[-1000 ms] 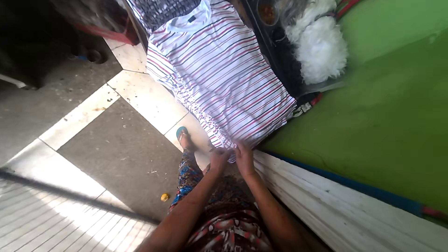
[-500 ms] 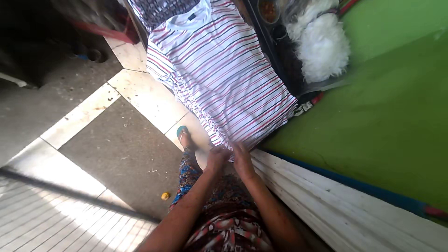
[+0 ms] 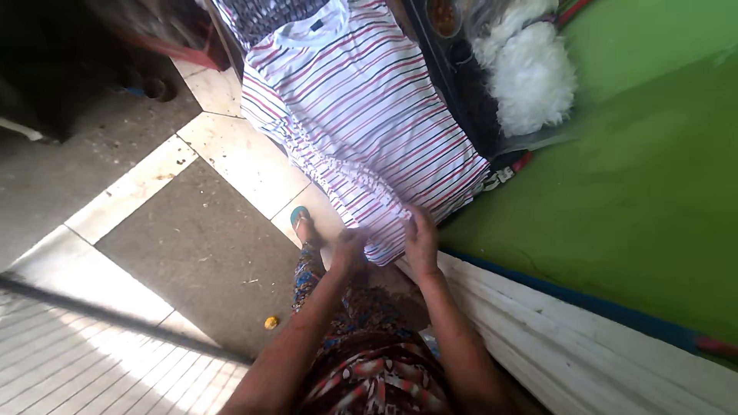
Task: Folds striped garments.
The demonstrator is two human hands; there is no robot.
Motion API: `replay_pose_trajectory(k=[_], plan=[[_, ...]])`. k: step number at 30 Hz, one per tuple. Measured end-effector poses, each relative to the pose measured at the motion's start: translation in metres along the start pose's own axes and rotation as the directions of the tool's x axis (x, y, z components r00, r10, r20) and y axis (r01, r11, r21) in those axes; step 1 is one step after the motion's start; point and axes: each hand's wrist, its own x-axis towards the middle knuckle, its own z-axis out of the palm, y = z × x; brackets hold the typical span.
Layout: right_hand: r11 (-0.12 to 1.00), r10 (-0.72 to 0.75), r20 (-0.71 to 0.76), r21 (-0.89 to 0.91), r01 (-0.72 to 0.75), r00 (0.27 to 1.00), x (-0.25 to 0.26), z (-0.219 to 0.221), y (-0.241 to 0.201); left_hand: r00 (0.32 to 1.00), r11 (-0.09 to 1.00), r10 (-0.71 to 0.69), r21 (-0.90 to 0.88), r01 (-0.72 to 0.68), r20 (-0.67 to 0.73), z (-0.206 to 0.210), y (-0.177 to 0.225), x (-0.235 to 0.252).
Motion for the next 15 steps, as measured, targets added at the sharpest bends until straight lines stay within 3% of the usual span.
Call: replay_pose_trajectory(k=[3,7,12,15], plan=[[0.986,0.154,0.214,0.028,-0.163,0.965,-0.013,0.018,0.014,1.0,0.997,-0.017,0.075,0.016,0.007,0.014,-0.02,0.009],[0.963,0.23,0.258,0.077,-0.257,0.938,-0.017,0.016,0.014,0.998,0.974,-0.062,0.216,0.065,-0.024,0.025,-0.028,0.012],[1.0,-0.019,-0.009,0.0,0.019,1.0,-0.014,-0.005,-0.004,0.998,0.993,-0.065,0.095,0.067,-0.021,0.031,-0.036,0.006],[0.997,-0.046,0.048,-0.059,0.048,0.998,-0.027,0.008,0.014,0.993,0.992,-0.121,0.038,0.12,0.01,0.032,-0.031,-0.005]])
